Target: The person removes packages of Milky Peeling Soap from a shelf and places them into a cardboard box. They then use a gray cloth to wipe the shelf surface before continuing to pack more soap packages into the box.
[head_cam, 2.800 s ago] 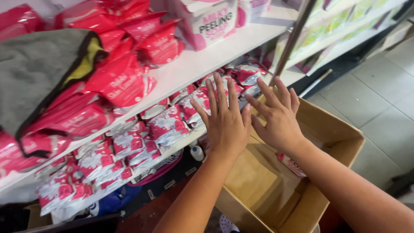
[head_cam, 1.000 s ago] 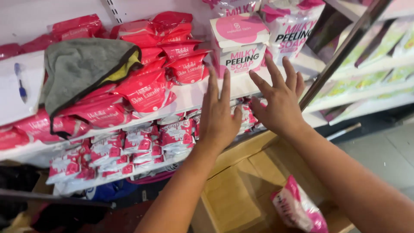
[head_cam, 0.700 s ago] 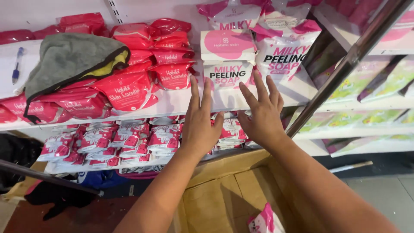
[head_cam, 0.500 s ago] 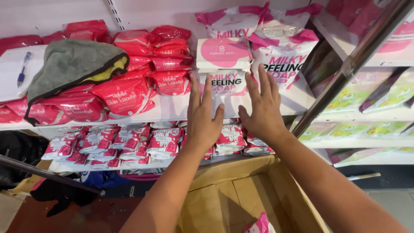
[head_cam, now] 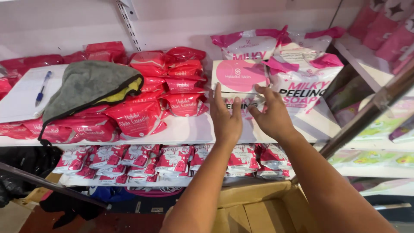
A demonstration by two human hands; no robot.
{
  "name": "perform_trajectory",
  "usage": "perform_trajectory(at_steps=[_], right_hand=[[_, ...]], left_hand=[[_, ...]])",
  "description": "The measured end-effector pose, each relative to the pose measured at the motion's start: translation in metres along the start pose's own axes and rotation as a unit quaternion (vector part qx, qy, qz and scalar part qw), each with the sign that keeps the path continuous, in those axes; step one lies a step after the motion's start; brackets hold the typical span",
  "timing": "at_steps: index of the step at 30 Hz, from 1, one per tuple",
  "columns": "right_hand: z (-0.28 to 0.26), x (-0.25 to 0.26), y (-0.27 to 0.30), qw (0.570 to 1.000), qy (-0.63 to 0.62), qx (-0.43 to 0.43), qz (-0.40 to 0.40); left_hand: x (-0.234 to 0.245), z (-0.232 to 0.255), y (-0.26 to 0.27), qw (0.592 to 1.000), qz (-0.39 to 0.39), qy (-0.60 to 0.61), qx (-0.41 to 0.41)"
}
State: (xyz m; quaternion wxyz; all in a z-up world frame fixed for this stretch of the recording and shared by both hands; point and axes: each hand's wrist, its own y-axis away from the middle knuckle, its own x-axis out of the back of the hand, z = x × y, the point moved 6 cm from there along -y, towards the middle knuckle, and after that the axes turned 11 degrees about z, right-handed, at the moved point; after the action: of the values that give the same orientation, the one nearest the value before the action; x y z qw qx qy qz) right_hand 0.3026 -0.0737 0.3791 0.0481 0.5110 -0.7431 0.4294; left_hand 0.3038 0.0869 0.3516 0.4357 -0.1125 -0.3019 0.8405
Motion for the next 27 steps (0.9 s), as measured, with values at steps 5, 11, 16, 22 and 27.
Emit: perform_trajectory(at_steps=[5, 11, 16, 22, 27], right_hand=[[0.004, -0.018, -0.004, 0.996, -0.018, 0.015, 0.084], [0.006, -0.024, -0.005, 0.987, -0.042, -0.04, 0.148], [0.005, -0.024, -0.012, 0.976, -0.024, -0.159, 0.146], [0.009, -0.026, -0.015, 0.978, 0.034, -0.098, 0.181], [0.008, -0.024, 0.002, 0.972, -0.058, -0.106, 0.202]], left_hand=[[0.007, 0.008, -0.021, 0.998, 0.053, 0.018, 0.017], [-0.005, -0.004, -0.036, 0.995, 0.089, -0.011, 0.05], [-0.007, -0.003, -0.031, 0.988, 0.145, 0.024, 0.044], [-0.006, -0.011, -0.035, 0.988, 0.12, 0.074, 0.064], [-0.004, -0.016, -0.024, 0.994, 0.047, 0.076, 0.055]])
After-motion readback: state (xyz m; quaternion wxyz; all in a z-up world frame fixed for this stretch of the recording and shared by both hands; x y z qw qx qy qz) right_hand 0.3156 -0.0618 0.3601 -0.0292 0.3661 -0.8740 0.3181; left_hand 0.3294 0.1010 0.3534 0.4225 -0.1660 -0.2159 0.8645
